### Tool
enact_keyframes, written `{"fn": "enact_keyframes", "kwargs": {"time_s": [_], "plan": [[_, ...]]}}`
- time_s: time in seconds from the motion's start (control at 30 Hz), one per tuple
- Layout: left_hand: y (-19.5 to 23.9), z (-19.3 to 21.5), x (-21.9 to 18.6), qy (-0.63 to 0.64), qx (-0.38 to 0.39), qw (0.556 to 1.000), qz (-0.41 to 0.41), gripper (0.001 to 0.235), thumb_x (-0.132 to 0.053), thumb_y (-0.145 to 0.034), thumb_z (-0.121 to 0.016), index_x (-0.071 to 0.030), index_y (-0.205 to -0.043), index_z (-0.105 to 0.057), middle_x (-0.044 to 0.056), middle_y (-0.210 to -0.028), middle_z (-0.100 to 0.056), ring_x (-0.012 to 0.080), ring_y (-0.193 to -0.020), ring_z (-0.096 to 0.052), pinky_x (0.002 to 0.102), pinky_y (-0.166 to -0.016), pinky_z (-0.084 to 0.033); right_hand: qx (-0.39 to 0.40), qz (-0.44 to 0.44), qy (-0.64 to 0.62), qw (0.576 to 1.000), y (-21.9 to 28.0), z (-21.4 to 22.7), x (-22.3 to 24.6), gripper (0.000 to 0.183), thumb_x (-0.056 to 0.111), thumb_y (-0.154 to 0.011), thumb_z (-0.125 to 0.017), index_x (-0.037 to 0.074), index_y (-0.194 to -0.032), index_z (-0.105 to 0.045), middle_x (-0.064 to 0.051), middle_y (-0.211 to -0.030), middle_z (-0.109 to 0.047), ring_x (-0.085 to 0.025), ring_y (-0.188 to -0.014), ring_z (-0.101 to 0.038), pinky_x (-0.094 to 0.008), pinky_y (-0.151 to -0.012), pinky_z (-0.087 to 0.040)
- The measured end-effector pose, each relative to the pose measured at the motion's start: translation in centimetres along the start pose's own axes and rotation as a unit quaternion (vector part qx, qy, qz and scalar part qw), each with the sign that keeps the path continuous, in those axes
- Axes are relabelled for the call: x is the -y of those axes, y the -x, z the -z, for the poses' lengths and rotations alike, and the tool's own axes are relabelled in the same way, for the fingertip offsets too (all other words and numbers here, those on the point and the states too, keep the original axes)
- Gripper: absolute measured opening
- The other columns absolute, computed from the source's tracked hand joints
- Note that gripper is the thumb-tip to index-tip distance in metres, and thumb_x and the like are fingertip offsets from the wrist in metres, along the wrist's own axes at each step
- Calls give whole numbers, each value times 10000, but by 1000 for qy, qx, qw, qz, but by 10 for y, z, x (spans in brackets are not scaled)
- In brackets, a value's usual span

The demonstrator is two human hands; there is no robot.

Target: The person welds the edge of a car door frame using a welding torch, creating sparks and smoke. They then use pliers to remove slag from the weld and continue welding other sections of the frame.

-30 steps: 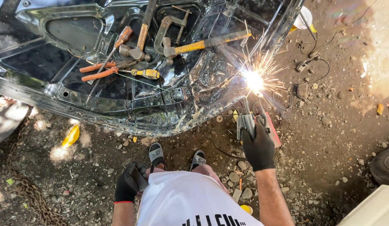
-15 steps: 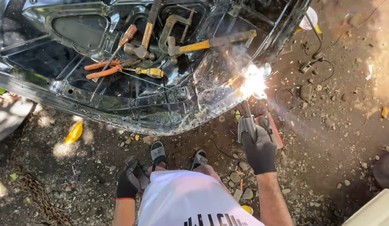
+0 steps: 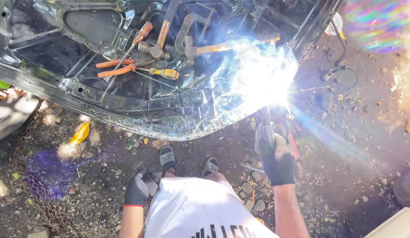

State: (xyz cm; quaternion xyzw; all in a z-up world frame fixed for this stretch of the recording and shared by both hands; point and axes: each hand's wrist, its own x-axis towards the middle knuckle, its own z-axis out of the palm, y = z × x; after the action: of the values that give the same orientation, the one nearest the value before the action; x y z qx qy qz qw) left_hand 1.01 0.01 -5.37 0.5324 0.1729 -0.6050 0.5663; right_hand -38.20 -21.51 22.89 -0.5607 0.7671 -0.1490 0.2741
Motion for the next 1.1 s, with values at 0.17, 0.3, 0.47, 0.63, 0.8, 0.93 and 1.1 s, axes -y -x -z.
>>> {"fn": "enact_keyframes", "kwargs": {"time_s": [0.17,0.3,0.47,0.63,0.8,0.93,1.1], "plan": [[-3,11,3,-99,72,989,-86,291,-229,-1053,-533,26,-989,-657,134,-871,-684,273,-788,-652,395,-737,-550,-84,90,-41,991,-12,-5,-17,465,318,-915,-689,79,-1313,-649,-192,-1057,-745,-348,-906,-742,-418,-793,-581],[12,-7,-8,-82,35,994,-65,242,-209,-1004,-544,-7,-1031,-675,116,-892,-705,256,-796,-661,399,-726,-551,-81,104,-33,991,-19,-3,-13,444,292,-915,-704,59,-1287,-642,-201,-1071,-727,-341,-937,-728,-428,-808,-566],[10,-6,-3,-77,25,994,-68,230,-216,-1011,-565,-6,-1000,-656,129,-870,-687,256,-754,-663,393,-694,-558,-65,116,-11,991,-19,-11,-28,388,351,-939,-682,81,-1218,-660,-170,-967,-740,-352,-844,-743,-441,-771,-585],[23,-18,-12,-53,36,997,-39,231,-232,-1008,-567,-23,-988,-662,95,-820,-657,236,-693,-623,368,-645,-530,-94,153,35,983,-24,-35,-71,453,348,-914,-700,33,-1231,-631,-197,-876,-720,-410,-761,-709,-490,-666,-575],[19,-10,-12,-49,114,991,-53,285,-252,-1018,-541,3,-1004,-669,105,-844,-663,230,-703,-637,362,-643,-548,-88,247,77,962,-15,-21,-45,398,310,-980,-660,2,-1220,-582,-228,-929,-689,-417,-721,-672,-492,-628,-550],[43,-45,-23,20,79,997,0,265,-276,-985,-543,-33,-966,-647,128,-844,-670,328,-763,-704,473,-724,-615,-74,212,9,975,-16,-22,-49,256,279,-948,-632,100,-1130,-653,-186,-853,-706,-391,-759,-717,-479,-680,-575],[35,-34,-19,32,114,993,-22,286,-269,-1014,-562,-12,-1066,-676,158,-937,-729,339,-811,-711,480,-772,-610,-91,146,49,984,-16,-28,-54,289,330,-1037,-598,81,-1177,-639,-203,-907,-707,-410,-834,-703,-492,-743,-561]]}}
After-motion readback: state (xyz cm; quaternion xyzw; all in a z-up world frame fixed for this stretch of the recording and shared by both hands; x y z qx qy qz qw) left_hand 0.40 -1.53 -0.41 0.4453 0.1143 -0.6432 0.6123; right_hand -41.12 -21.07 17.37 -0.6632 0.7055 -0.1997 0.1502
